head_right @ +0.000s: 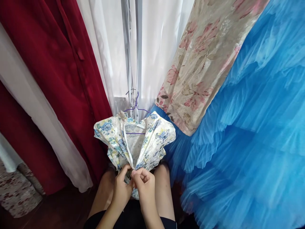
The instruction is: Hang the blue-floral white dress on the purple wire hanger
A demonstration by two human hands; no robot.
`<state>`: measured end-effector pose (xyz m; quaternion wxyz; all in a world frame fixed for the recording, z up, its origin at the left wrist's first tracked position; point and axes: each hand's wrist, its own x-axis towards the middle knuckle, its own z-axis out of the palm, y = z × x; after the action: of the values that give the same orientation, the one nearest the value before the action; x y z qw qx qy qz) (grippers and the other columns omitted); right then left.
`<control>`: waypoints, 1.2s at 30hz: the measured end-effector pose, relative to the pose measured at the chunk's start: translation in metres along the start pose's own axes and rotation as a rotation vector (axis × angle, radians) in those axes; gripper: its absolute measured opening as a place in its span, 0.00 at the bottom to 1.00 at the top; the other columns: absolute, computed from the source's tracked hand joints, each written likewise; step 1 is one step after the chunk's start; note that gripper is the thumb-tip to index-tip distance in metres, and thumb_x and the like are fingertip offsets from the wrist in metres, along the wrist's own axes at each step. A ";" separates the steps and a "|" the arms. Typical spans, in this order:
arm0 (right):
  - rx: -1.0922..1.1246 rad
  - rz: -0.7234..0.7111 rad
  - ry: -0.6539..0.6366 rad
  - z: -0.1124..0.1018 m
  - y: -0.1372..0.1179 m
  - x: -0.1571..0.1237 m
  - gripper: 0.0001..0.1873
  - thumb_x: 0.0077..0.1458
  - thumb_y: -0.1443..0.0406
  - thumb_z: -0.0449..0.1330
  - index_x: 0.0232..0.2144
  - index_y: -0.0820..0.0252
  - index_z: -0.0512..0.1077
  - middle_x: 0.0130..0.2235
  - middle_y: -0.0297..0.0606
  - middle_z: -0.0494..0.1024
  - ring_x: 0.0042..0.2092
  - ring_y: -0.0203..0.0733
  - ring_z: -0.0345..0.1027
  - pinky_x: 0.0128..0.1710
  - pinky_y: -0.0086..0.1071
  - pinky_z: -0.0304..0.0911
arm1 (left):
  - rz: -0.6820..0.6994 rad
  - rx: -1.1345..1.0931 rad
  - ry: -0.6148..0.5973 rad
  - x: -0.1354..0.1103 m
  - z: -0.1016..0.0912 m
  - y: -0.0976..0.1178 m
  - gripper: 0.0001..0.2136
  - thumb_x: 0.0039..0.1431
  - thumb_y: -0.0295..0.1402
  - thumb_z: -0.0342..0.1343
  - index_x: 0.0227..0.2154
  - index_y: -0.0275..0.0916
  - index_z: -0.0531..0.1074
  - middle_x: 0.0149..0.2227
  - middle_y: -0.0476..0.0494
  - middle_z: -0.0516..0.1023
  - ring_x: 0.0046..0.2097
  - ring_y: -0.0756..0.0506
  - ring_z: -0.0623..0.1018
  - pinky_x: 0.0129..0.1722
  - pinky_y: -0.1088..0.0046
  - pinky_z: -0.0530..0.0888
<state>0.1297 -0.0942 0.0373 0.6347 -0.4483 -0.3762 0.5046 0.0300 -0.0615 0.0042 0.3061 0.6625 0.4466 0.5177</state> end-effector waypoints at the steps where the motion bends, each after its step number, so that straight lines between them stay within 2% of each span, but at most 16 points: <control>1: 0.008 0.007 0.006 -0.001 -0.001 -0.002 0.21 0.55 0.54 0.66 0.20 0.59 0.68 0.19 0.29 0.62 0.23 0.33 0.51 0.25 0.30 0.47 | 0.000 -0.013 -0.024 0.000 0.003 0.001 0.05 0.64 0.33 0.53 0.32 0.41 0.67 0.30 0.48 0.72 0.34 0.45 0.73 0.36 0.71 0.70; 4: 0.034 -0.008 0.048 -0.004 -0.005 0.001 0.21 0.55 0.54 0.66 0.18 0.59 0.66 0.18 0.28 0.61 0.23 0.32 0.49 0.24 0.30 0.46 | 0.030 -0.024 -0.064 -0.002 0.004 0.001 0.08 0.65 0.31 0.52 0.28 0.40 0.66 0.28 0.49 0.71 0.32 0.48 0.72 0.35 0.74 0.68; 6: 0.040 -0.050 0.085 -0.003 -0.012 0.014 0.23 0.55 0.56 0.66 0.16 0.59 0.64 0.18 0.28 0.60 0.22 0.32 0.48 0.24 0.30 0.45 | 0.046 -0.016 -0.102 -0.004 0.001 -0.001 0.08 0.64 0.29 0.52 0.28 0.39 0.66 0.28 0.49 0.72 0.32 0.48 0.73 0.35 0.74 0.68; 9: 0.037 -0.102 0.100 0.008 -0.035 0.055 0.23 0.52 0.56 0.66 0.14 0.59 0.63 0.16 0.27 0.59 0.20 0.31 0.46 0.22 0.30 0.42 | 0.028 0.030 -0.155 -0.004 -0.003 -0.007 0.06 0.62 0.27 0.52 0.28 0.40 0.65 0.29 0.49 0.71 0.32 0.48 0.73 0.35 0.74 0.68; 11: 0.051 -0.099 0.053 0.020 -0.059 0.091 0.20 0.48 0.56 0.68 0.15 0.60 0.68 0.14 0.26 0.59 0.19 0.29 0.44 0.21 0.30 0.37 | 0.011 0.069 -0.160 -0.002 -0.002 -0.012 0.07 0.61 0.27 0.52 0.27 0.40 0.63 0.29 0.49 0.70 0.33 0.47 0.72 0.35 0.74 0.68; 15: 0.121 -0.110 0.035 0.040 -0.107 0.148 0.13 0.41 0.58 0.67 0.20 0.63 0.73 0.14 0.24 0.59 0.17 0.27 0.42 0.19 0.29 0.35 | 0.039 0.131 -0.203 0.000 0.009 -0.027 0.08 0.61 0.26 0.51 0.27 0.40 0.61 0.30 0.49 0.69 0.34 0.47 0.72 0.36 0.72 0.67; 17: 0.136 -0.134 0.030 0.044 -0.120 0.159 0.12 0.41 0.58 0.67 0.21 0.63 0.73 0.14 0.24 0.60 0.17 0.27 0.43 0.18 0.29 0.36 | 0.059 0.131 -0.224 0.001 0.015 -0.034 0.08 0.62 0.27 0.51 0.27 0.40 0.62 0.30 0.48 0.69 0.34 0.46 0.72 0.36 0.72 0.67; 20: 0.098 -0.176 -0.026 0.040 -0.123 0.154 0.14 0.43 0.57 0.67 0.21 0.62 0.72 0.15 0.26 0.63 0.18 0.27 0.45 0.19 0.27 0.38 | 0.053 0.090 -0.287 0.011 0.012 -0.033 0.09 0.64 0.30 0.53 0.27 0.40 0.65 0.31 0.47 0.72 0.35 0.45 0.73 0.38 0.70 0.69; 22: 0.062 -0.194 -0.038 0.035 -0.117 0.145 0.14 0.46 0.57 0.66 0.23 0.62 0.72 0.15 0.26 0.64 0.18 0.28 0.47 0.19 0.27 0.41 | 0.063 0.045 -0.313 0.029 0.002 -0.020 0.07 0.66 0.33 0.52 0.32 0.40 0.70 0.33 0.46 0.75 0.37 0.45 0.76 0.41 0.70 0.70; 23: 0.046 -0.204 -0.032 0.032 -0.114 0.141 0.13 0.47 0.57 0.66 0.23 0.62 0.72 0.15 0.26 0.64 0.19 0.28 0.48 0.20 0.26 0.42 | 0.086 0.020 -0.288 0.042 -0.006 -0.010 0.07 0.68 0.34 0.51 0.36 0.40 0.72 0.35 0.46 0.77 0.39 0.45 0.77 0.42 0.70 0.71; 26: 0.006 -0.261 -0.019 0.027 -0.110 0.133 0.13 0.49 0.59 0.64 0.20 0.60 0.68 0.15 0.26 0.64 0.19 0.29 0.50 0.21 0.26 0.45 | 0.232 -0.022 -0.056 0.096 -0.028 0.029 0.12 0.69 0.35 0.51 0.53 0.42 0.70 0.38 0.46 0.78 0.41 0.46 0.77 0.45 0.69 0.71; 28: -0.026 -0.312 -0.046 0.027 -0.112 0.133 0.13 0.51 0.61 0.63 0.19 0.59 0.66 0.15 0.25 0.63 0.19 0.29 0.51 0.21 0.26 0.47 | 0.368 0.002 -0.001 0.134 -0.038 0.054 0.16 0.69 0.34 0.51 0.58 0.43 0.69 0.39 0.45 0.78 0.40 0.47 0.77 0.45 0.69 0.72; 31: -0.081 -0.373 -0.097 0.029 -0.116 0.139 0.11 0.52 0.61 0.63 0.21 0.59 0.68 0.16 0.25 0.64 0.19 0.30 0.53 0.22 0.27 0.48 | 0.547 0.130 0.001 0.171 -0.042 0.080 0.09 0.68 0.33 0.52 0.45 0.41 0.76 0.40 0.44 0.79 0.40 0.46 0.77 0.43 0.69 0.72; 33: -0.118 -0.392 -0.108 0.029 -0.111 0.144 0.13 0.52 0.60 0.63 0.21 0.58 0.66 0.16 0.26 0.65 0.19 0.30 0.53 0.21 0.27 0.47 | 0.628 0.217 0.050 0.179 -0.043 0.089 0.07 0.68 0.32 0.53 0.37 0.39 0.76 0.38 0.44 0.79 0.42 0.44 0.77 0.45 0.67 0.72; 36: -0.191 -0.381 -0.069 0.028 -0.086 0.148 0.16 0.50 0.58 0.64 0.19 0.57 0.63 0.16 0.25 0.62 0.18 0.29 0.49 0.20 0.27 0.43 | 0.645 0.247 0.208 0.181 -0.050 0.093 0.07 0.67 0.32 0.54 0.36 0.39 0.75 0.37 0.44 0.79 0.42 0.44 0.76 0.47 0.67 0.70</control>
<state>0.1607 0.0482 0.1319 0.6598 -0.4098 -0.5218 0.3527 0.0194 0.0618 0.1739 -0.0023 0.7450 0.3026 0.5945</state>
